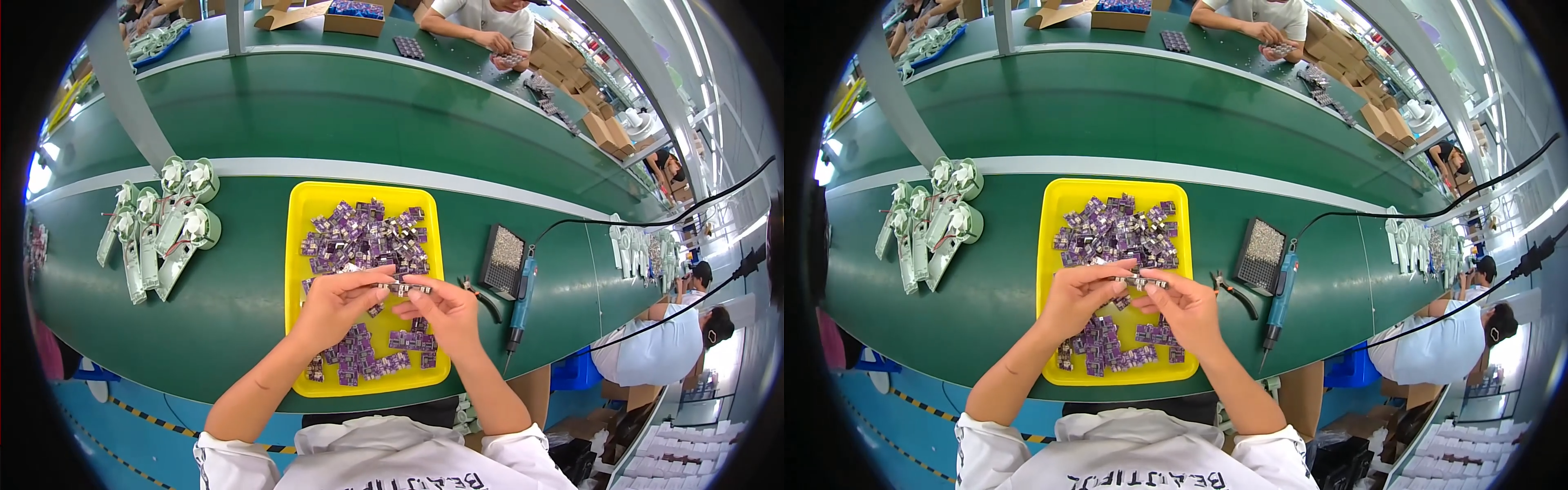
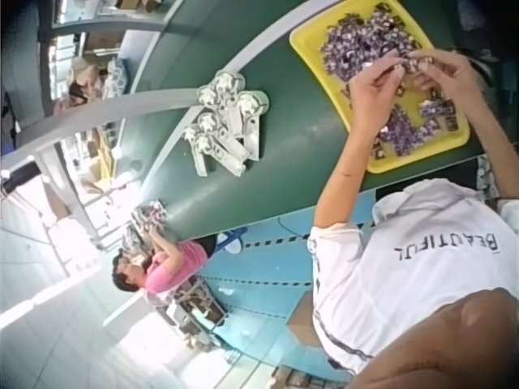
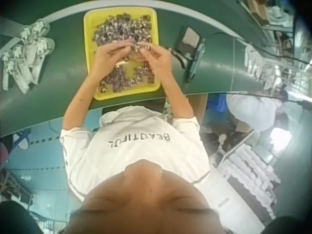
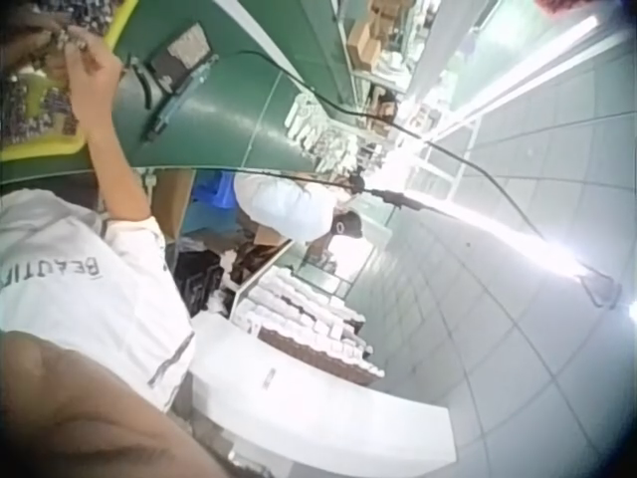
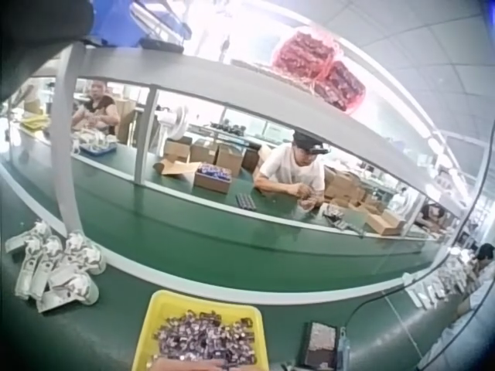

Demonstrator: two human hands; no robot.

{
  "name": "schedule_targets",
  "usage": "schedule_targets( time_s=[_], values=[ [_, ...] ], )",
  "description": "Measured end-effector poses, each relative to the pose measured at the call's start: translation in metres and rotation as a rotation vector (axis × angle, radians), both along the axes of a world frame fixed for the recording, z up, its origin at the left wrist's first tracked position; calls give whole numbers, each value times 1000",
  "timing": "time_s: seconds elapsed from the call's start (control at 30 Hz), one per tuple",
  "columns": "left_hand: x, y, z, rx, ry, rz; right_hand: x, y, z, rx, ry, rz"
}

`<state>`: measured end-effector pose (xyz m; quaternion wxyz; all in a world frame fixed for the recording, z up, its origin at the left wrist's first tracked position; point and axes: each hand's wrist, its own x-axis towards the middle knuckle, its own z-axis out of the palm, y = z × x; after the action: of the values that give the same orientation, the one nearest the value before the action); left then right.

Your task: The person inspects, sorts, and assembles small purple electronic circuit boards by hand on a factory production line, placing them into plastic housings and yellow trays from boxes.

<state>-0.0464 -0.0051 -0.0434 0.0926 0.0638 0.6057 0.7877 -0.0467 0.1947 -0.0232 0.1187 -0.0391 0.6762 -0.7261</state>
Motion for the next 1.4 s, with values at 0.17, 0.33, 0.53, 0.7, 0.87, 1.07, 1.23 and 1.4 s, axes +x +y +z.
schedule_targets(
  time_s=[0.17,0.33,0.53,0.7,0.87,1.07,1.23,1.4],
  values=[
    [0,-2,-4,-45,91,64,15,-20,-4,320,362,-138],
    [-3,-2,-2,16,107,77,19,-28,-2,359,428,-221],
    [3,4,-6,50,83,93,9,-25,-7,533,689,-272],
    [0,2,-4,142,22,66,-4,-11,17,138,-6,-94],
    [-2,2,-6,154,-19,44,-7,-9,11,671,579,-104],
    [0,3,-12,101,6,16,-6,-13,15,404,209,40],
    [-1,2,-4,-75,-68,1,-1,-17,0,572,365,-47],
    [-2,2,-8,-50,-54,101,-1,-37,-5,573,350,-171]
  ],
)
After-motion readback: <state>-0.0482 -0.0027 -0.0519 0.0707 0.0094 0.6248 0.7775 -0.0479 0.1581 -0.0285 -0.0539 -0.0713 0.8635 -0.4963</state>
